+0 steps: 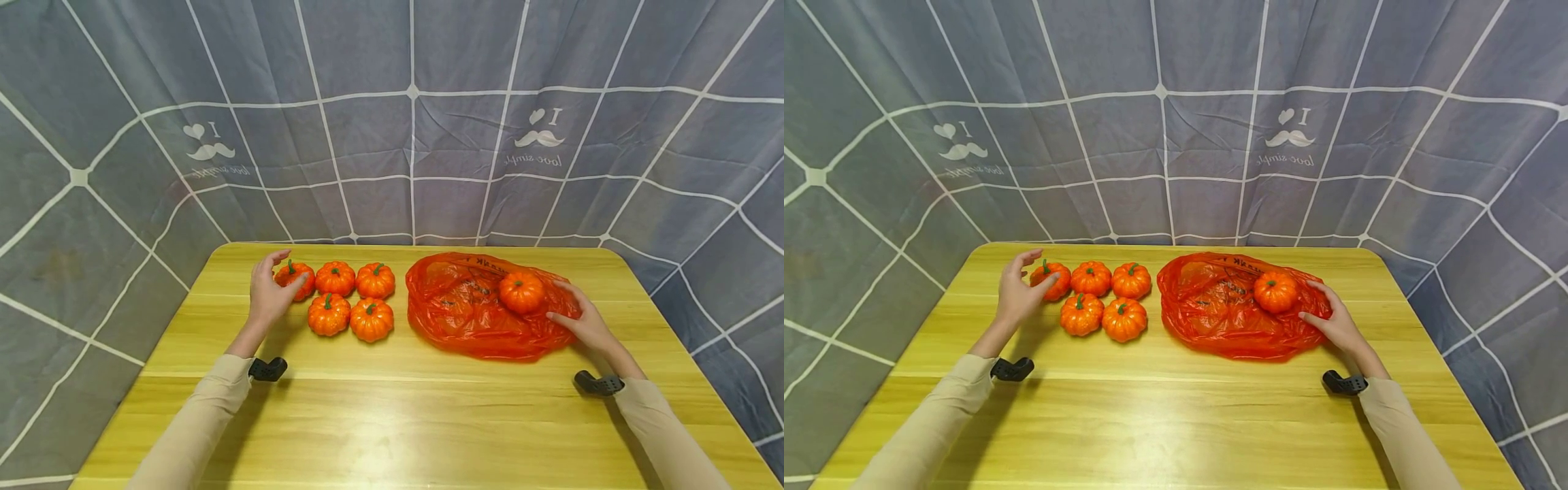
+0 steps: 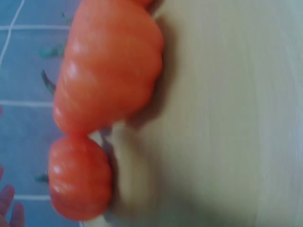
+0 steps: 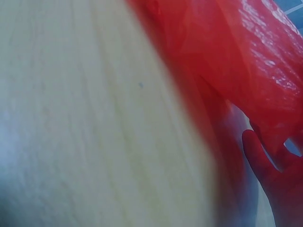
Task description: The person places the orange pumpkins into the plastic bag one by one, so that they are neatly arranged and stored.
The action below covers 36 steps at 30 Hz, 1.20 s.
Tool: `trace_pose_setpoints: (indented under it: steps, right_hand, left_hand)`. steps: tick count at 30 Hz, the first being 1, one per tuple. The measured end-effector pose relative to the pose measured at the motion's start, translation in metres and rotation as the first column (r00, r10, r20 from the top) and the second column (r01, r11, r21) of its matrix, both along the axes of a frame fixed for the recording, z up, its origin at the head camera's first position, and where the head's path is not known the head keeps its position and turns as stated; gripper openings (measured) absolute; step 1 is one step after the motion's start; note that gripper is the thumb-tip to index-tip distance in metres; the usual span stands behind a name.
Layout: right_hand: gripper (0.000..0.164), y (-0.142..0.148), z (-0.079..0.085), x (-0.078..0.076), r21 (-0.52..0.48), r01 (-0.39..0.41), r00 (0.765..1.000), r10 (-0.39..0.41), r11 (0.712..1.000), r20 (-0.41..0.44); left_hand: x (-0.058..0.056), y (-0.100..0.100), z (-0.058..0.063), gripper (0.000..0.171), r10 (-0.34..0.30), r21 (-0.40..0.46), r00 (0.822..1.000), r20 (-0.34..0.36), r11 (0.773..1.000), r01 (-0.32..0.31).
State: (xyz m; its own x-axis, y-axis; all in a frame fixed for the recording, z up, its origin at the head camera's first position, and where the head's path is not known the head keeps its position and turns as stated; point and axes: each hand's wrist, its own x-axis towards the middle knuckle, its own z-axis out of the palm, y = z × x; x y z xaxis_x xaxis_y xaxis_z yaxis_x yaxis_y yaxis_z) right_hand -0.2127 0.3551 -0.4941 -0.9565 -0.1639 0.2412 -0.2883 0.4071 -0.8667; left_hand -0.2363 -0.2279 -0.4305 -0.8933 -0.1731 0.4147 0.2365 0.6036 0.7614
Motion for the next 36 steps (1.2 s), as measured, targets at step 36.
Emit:
trace_pose_setpoints:
  steps: [36]
  right_hand:
    - [0.067,-0.001,0.002,0.0,0.009,-0.005,1.0,0.005,1.0,0.008]
  left_hand:
    - [-0.031,-0.059,-0.025,0.086,-0.307,0.151,0.854,0.419,0.952,0.268]
